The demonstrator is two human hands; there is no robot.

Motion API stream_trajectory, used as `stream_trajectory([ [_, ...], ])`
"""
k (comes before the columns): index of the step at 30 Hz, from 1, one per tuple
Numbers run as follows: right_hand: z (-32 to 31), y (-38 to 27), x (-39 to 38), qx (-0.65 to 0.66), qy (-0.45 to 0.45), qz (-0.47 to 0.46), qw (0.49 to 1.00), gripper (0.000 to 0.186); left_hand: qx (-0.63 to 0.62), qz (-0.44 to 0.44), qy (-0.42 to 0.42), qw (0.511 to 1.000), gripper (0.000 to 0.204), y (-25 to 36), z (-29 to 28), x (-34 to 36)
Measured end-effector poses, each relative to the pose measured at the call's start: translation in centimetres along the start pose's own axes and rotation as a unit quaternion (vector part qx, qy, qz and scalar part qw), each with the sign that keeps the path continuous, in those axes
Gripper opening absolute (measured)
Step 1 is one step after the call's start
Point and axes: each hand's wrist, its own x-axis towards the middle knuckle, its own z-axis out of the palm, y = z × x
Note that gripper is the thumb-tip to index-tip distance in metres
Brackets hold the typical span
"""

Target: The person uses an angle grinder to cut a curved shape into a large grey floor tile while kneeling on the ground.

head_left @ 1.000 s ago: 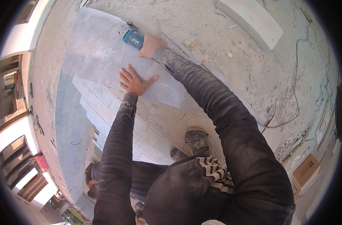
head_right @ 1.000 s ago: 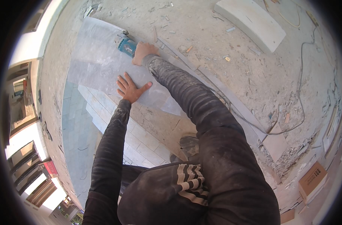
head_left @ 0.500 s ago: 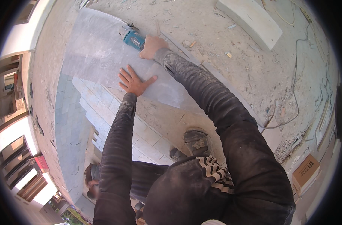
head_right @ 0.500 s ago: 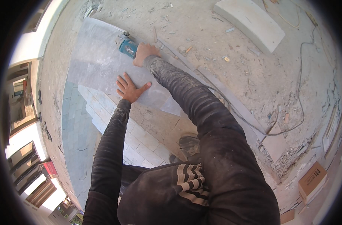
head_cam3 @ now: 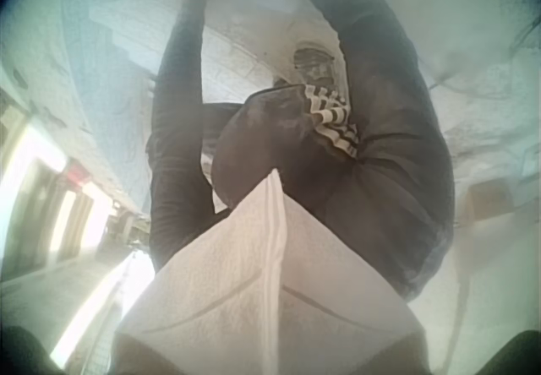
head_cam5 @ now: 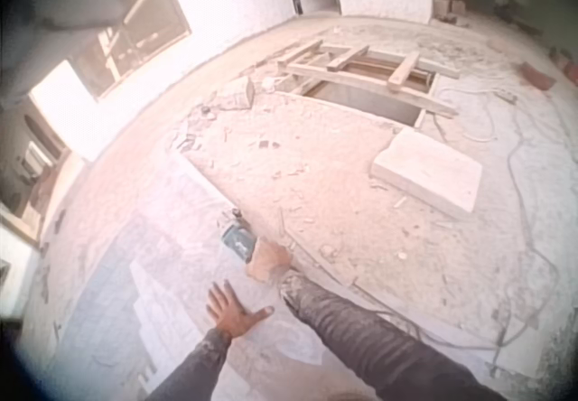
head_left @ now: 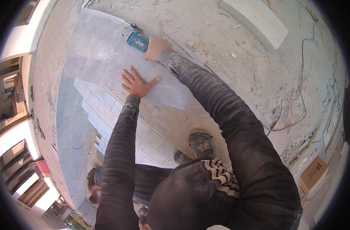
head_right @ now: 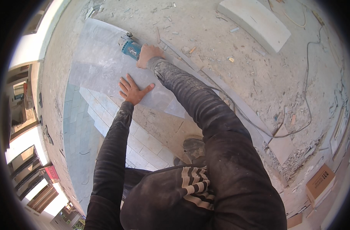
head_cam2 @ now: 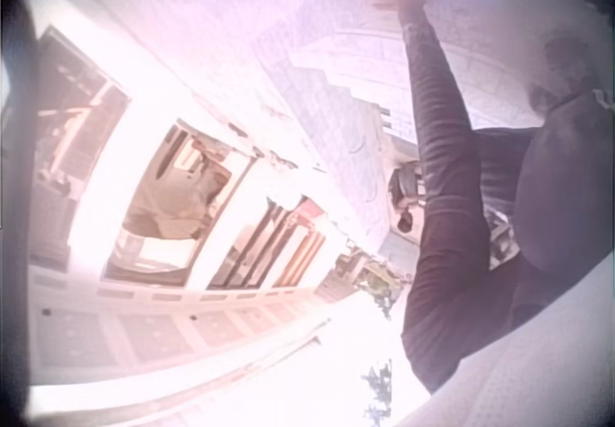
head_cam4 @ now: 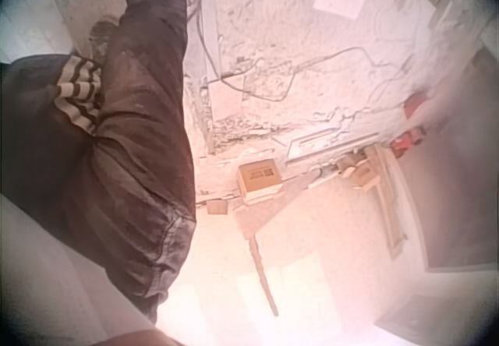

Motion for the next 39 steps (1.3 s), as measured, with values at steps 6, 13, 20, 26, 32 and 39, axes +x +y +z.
stream_trajectory([
  [6,0.0,0.2,-0.2,-0.004,0.001,0.0,1.0,0.06,0.002,0.0,0.0,1.0,0.143,0.0,0.0,-0.1],
  [13,0.0,0.4,-0.5,-0.018,-0.002,0.001,1.0,0.06,-0.001,-0.003,-0.006,1.0,0.143,0.1,-0.1,-0.1],
  [20,0.4,0.9,-0.3,-0.01,0.006,0.003,1.0,0.061,-0.001,-0.001,0.002,1.0,0.143,0.0,0.0,-0.1],
  [26,1.1,1.5,-0.1,-0.006,0.034,-0.012,0.999,0.062,-0.002,-0.002,0.005,1.0,0.143,0.1,-0.1,-0.2],
  [32,1.0,1.8,-0.8,-0.004,0.045,-0.018,0.999,0.059,0.001,-0.005,-0.001,1.0,0.143,0.1,-0.1,-0.1],
  [39,0.3,1.9,-1.5,-0.007,-0.004,0.001,1.0,0.056,0.01,-0.004,-0.001,1.0,0.143,0.0,-0.1,-0.1],
])
